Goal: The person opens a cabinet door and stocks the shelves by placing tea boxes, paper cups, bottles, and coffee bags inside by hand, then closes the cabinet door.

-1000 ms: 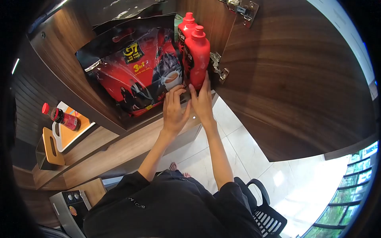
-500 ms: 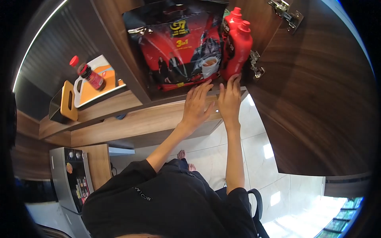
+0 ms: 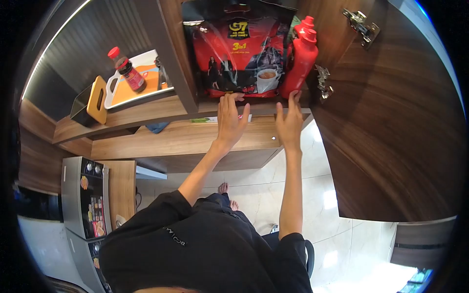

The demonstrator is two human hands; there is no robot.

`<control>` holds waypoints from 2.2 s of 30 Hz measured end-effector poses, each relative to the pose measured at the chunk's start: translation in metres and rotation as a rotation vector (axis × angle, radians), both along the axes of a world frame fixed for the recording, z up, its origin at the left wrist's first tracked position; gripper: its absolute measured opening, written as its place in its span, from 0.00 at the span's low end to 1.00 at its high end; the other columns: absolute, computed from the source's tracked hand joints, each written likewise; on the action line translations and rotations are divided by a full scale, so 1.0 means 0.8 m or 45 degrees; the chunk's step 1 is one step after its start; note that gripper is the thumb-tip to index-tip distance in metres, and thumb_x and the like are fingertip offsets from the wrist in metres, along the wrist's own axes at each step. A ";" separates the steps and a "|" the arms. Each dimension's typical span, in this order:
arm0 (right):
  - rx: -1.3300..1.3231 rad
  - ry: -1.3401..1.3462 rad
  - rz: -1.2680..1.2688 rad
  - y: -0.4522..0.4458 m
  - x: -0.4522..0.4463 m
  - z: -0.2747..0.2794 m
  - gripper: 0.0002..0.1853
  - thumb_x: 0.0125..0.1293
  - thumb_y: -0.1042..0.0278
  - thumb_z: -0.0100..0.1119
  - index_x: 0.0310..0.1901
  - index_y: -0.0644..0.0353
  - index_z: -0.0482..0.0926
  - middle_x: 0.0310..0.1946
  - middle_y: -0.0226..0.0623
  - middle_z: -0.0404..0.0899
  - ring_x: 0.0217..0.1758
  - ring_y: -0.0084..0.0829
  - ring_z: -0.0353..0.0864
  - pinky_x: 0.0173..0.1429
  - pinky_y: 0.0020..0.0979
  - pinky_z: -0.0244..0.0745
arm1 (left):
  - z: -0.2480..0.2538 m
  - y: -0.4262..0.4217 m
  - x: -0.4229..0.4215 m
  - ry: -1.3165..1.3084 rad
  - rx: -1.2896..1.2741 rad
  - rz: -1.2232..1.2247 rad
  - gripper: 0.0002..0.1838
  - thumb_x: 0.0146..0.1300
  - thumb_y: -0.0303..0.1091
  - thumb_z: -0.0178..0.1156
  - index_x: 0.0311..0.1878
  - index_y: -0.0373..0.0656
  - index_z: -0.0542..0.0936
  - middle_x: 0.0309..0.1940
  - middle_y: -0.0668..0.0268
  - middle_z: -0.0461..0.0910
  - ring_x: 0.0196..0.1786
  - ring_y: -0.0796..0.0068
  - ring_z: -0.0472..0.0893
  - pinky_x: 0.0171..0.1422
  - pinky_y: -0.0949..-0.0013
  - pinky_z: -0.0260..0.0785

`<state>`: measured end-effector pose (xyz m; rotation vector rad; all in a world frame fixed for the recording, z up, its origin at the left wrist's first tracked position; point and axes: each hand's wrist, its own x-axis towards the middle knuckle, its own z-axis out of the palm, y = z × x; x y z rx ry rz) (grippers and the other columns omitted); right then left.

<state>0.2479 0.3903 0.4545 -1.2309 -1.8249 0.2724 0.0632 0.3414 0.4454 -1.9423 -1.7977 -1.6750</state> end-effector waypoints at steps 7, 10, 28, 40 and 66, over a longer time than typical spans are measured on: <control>0.012 0.203 0.095 -0.041 0.009 -0.006 0.34 0.73 0.67 0.57 0.77 0.64 0.57 0.78 0.55 0.55 0.81 0.51 0.56 0.80 0.42 0.54 | -0.005 -0.011 0.001 0.155 0.040 0.048 0.22 0.61 0.31 0.66 0.58 0.39 0.74 0.52 0.55 0.75 0.58 0.53 0.72 0.65 0.53 0.61; 0.026 0.458 0.044 -0.093 0.007 -0.020 0.24 0.74 0.71 0.57 0.69 0.66 0.70 0.68 0.51 0.73 0.74 0.45 0.69 0.76 0.39 0.62 | -0.017 -0.027 -0.008 0.407 0.038 0.059 0.29 0.59 0.32 0.66 0.64 0.41 0.72 0.60 0.56 0.73 0.66 0.55 0.69 0.73 0.52 0.56; 0.171 0.945 -0.676 -0.307 0.264 -0.107 0.32 0.83 0.45 0.29 0.78 0.59 0.50 0.77 0.43 0.55 0.78 0.42 0.58 0.81 0.50 0.53 | -0.045 -0.039 -0.015 0.588 0.105 0.106 0.38 0.55 0.32 0.69 0.71 0.44 0.68 0.69 0.60 0.69 0.74 0.57 0.64 0.83 0.50 0.47; 0.168 1.199 -0.359 -0.329 0.188 -0.057 0.32 0.82 0.44 0.30 0.76 0.58 0.54 0.73 0.43 0.57 0.75 0.38 0.61 0.75 0.50 0.67 | -0.040 -0.047 -0.014 0.592 0.043 0.081 0.41 0.53 0.30 0.68 0.73 0.44 0.66 0.71 0.59 0.66 0.75 0.57 0.61 0.83 0.50 0.45; 0.156 0.841 -0.354 -0.362 0.067 -0.046 0.35 0.66 0.69 0.64 0.69 0.62 0.55 0.59 0.43 0.62 0.62 0.36 0.66 0.71 0.43 0.62 | -0.044 -0.045 -0.020 0.583 0.087 0.076 0.42 0.53 0.29 0.67 0.74 0.45 0.64 0.71 0.61 0.65 0.77 0.60 0.60 0.84 0.52 0.45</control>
